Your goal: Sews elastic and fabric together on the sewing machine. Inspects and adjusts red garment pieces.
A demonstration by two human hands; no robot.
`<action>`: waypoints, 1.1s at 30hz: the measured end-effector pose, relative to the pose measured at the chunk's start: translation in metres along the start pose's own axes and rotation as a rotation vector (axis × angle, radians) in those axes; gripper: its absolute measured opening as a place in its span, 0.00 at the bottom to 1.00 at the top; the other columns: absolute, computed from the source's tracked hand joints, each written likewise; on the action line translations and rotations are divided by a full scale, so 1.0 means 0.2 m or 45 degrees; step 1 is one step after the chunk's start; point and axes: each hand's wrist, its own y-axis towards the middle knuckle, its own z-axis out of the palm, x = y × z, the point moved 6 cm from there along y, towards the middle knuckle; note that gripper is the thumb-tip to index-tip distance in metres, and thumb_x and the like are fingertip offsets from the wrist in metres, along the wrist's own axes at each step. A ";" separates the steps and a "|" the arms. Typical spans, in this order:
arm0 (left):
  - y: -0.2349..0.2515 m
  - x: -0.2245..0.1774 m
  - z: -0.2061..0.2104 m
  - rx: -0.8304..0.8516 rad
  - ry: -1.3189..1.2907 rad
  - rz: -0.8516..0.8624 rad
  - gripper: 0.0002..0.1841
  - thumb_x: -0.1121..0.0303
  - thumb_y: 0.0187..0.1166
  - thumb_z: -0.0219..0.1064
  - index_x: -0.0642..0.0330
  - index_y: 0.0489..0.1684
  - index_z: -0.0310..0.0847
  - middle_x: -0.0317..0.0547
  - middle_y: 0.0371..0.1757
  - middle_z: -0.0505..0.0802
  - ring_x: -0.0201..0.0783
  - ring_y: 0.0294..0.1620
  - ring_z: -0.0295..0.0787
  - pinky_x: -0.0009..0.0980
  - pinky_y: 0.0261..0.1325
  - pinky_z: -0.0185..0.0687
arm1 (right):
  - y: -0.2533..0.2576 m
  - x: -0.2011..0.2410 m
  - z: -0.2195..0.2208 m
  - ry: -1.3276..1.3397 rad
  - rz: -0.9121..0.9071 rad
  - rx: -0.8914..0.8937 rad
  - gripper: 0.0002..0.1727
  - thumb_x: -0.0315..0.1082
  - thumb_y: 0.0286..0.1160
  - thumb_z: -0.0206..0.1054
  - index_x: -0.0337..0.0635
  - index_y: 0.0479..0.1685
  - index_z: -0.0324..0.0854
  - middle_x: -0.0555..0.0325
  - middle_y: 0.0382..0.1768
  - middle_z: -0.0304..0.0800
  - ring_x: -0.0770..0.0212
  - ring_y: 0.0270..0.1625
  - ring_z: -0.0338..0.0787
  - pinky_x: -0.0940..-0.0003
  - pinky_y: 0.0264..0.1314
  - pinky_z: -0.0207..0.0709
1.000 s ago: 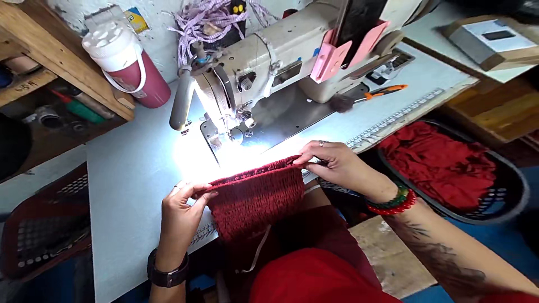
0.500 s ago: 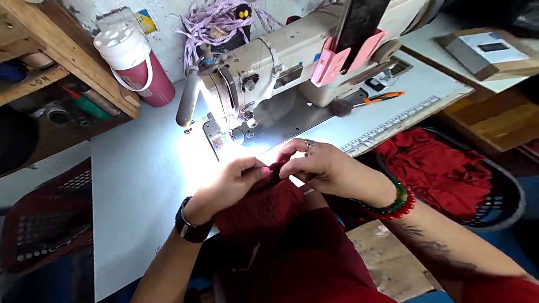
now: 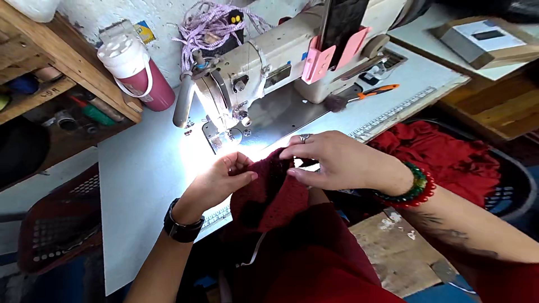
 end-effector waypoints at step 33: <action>0.09 0.00 0.00 -0.192 0.232 0.091 0.04 0.65 0.81 0.71 0.53 0.39 0.90 0.31 0.30 0.92 0.23 0.27 0.85 0.22 0.33 0.82 | 0.11 -0.05 0.15 0.416 0.340 -0.122 0.09 0.39 0.74 0.73 0.46 0.47 0.86 0.64 0.39 0.86 0.68 0.42 0.86 0.68 0.42 0.83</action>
